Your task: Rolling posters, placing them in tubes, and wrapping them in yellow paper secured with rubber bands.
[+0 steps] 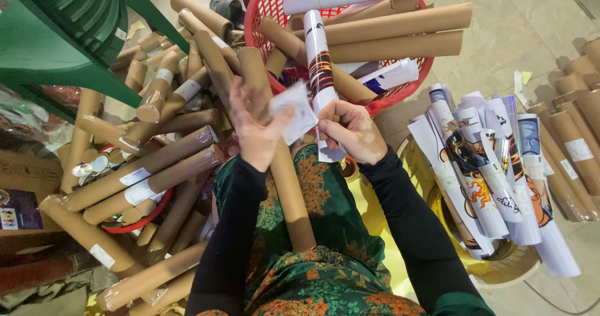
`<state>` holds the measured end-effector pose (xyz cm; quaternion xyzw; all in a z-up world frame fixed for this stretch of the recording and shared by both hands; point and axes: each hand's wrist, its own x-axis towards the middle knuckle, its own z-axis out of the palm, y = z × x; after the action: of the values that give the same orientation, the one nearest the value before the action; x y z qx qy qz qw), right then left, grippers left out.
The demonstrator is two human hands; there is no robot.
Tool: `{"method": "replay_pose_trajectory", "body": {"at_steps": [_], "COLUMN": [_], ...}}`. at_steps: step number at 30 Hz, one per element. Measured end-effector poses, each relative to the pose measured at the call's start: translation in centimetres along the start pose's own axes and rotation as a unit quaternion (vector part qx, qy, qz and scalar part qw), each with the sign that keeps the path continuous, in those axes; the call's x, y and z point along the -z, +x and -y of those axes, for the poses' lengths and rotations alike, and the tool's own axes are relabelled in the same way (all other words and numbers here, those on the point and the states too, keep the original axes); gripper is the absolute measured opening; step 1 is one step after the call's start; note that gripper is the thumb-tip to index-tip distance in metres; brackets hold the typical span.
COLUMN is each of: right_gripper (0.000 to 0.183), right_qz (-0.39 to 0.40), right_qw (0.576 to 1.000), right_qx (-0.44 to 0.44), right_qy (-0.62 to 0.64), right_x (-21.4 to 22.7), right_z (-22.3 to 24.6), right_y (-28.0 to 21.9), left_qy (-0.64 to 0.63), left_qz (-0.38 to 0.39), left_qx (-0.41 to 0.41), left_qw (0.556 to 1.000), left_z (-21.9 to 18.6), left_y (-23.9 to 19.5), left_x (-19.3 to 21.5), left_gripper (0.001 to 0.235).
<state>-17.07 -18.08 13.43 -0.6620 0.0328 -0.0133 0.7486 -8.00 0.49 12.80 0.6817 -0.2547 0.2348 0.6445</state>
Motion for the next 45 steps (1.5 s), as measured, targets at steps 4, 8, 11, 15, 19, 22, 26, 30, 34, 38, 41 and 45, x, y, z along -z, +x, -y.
{"method": "replay_pose_trajectory", "body": {"at_steps": [4, 8, 11, 15, 19, 22, 26, 30, 34, 38, 41, 45], "right_gripper": [0.004, 0.004, 0.005, 0.008, 0.008, 0.010, 0.008, 0.011, 0.024, 0.046, 0.050, 0.029], "right_qz": [0.002, -0.001, -0.030, -0.050, -0.056, -0.083, -0.161, -0.294, -0.359, -0.063, 0.033, -0.079], "right_qw": [0.999, 0.993, 0.962, 0.904, 0.896, 0.868, 0.852, 0.757, 0.737, 0.923, 0.978, 0.995], "right_qx": [0.033, 0.100, 0.179, 0.260, 0.248, 0.273, 0.238, 0.192, 0.213, 0.262, 0.175, 0.015], "right_qy": [0.007, -0.068, -0.206, -0.336, -0.363, -0.407, -0.437, -0.551, -0.532, -0.274, -0.104, 0.061], "right_x": [-0.5, -1.5, -2.4, -3.9, -3.6, -1.7, 2.8, 8.2, 3.3, -5.6, -7.3, -6.7], "right_z": [-0.5, -0.6, 0.9, 2.4, 2.7, 2.7, 2.4, 0.7, 0.7, -0.3, -4.1, -10.1], "right_y": [-0.1, -0.1, -0.5, -1.3, -2.0, -2.4, -3.0, -3.7, -4.5, -5.3, -4.5, -2.8], "left_qy": [0.029, 0.008, 0.092, 0.180, 0.051, -0.151, -0.270, -0.309, -0.274, -0.139, -0.134, -0.132], "left_qz": [0.077, 0.180, 0.161, 0.126, 0.126, 0.138, 0.106, 0.068, 0.008, 0.089, 0.129, 0.053], "left_qx": [-0.078, 0.016, -0.034, -0.077, 0.099, 0.254, 0.311, 0.362, 0.338, 0.277, 0.239, 0.255], "left_qw": [0.994, 0.984, 0.982, 0.972, 0.986, 0.945, 0.905, 0.877, 0.900, 0.947, 0.953, 0.957], "left_z": [-3.6, -3.2, -4.0, -5.5, -0.9, 3.0, 3.3, 3.1, 0.4, -1.2, -3.0, -2.1], "left_y": [-0.5, -2.4, -2.3, -2.3, -3.7, -4.6, -4.7, -4.2, -4.8, -7.1, -7.1, -9.6], "left_x": [1.1, 1.5, 1.8, 1.9, 2.4, 4.0, 6.4, 8.6, 9.0, 6.7, 5.8, 6.2], "left_gripper": [0.040, 0.015, 0.012, 0.009, 0.004, 0.009, 0.011, 0.009, 0.012, 0.010, 0.012, 0.021]}}
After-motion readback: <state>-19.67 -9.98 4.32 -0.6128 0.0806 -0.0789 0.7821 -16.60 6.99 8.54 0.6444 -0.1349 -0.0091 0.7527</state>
